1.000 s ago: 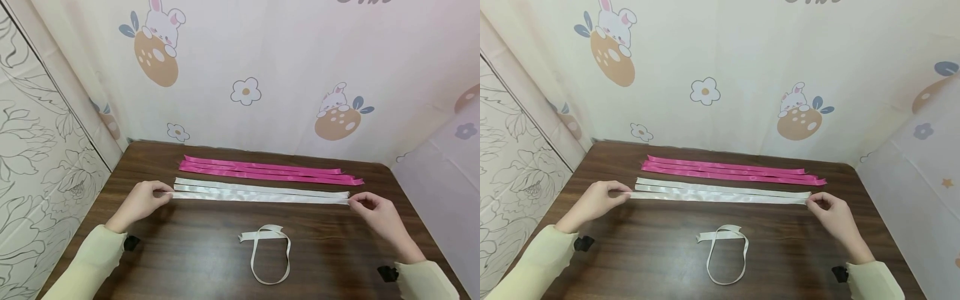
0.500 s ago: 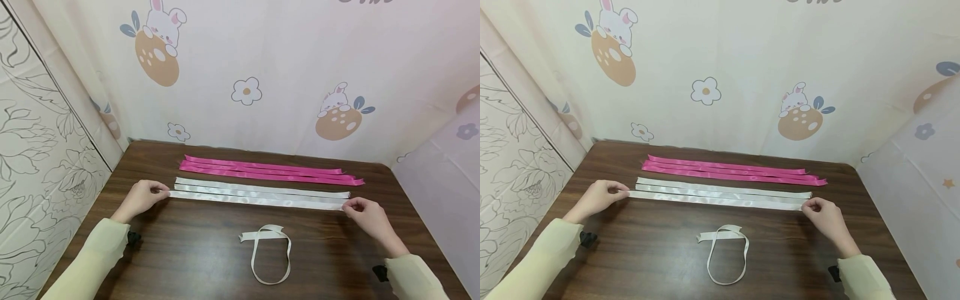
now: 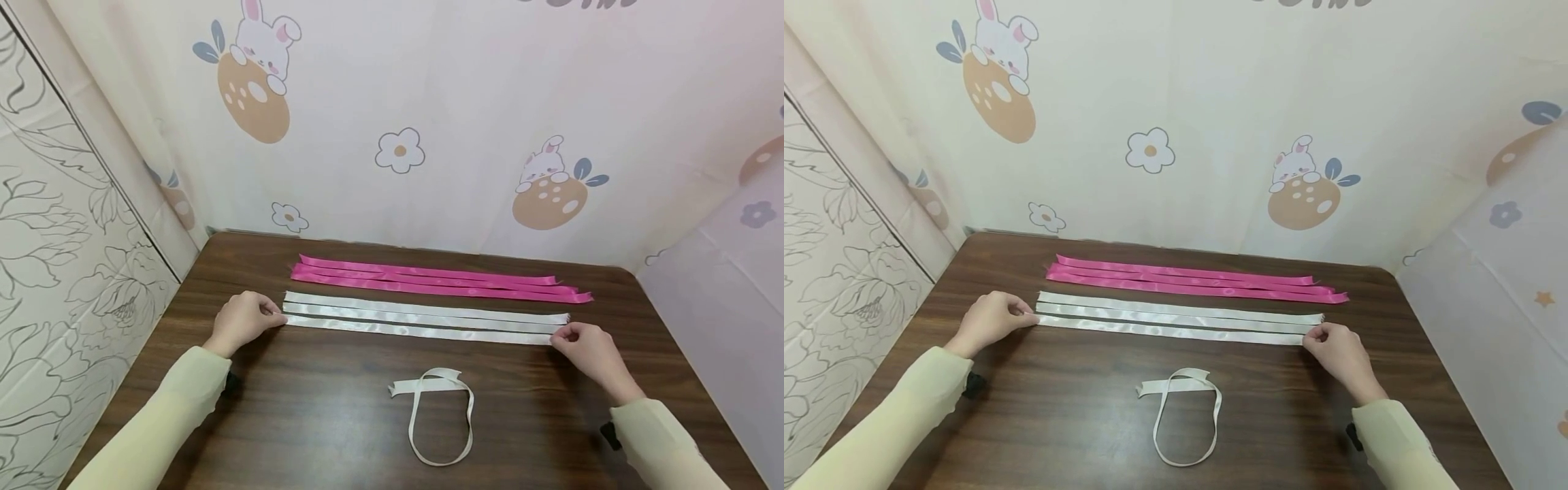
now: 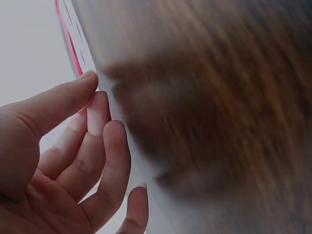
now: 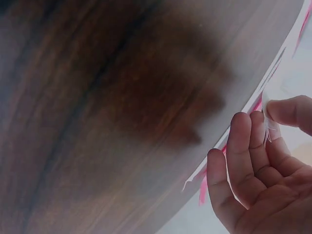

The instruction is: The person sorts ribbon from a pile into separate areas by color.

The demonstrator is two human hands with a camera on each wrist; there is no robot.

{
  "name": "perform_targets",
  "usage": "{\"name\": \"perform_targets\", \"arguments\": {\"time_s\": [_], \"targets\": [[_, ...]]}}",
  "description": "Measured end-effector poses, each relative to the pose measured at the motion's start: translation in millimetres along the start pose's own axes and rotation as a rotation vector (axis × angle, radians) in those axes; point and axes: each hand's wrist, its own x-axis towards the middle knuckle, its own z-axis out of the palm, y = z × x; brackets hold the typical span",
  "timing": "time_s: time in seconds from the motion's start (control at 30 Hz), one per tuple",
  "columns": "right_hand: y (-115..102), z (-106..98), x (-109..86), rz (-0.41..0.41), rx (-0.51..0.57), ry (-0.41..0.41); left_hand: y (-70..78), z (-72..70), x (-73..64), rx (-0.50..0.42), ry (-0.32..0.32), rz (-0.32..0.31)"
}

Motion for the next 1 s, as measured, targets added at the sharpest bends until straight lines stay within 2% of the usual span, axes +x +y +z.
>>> {"name": "perform_targets", "arguments": {"time_s": [0.4, 1.0], "targets": [[0.7, -4.5, 11.9, 0.055, -0.028, -0.115, 4.9, 2.8, 4.3, 0.046, 0.004, -0.015], [6.6, -5.0, 15.9, 0.089, -0.03, -0.139, 3.0, -1.1, 3.6, 0.038, -0.012, -0.033]]}}
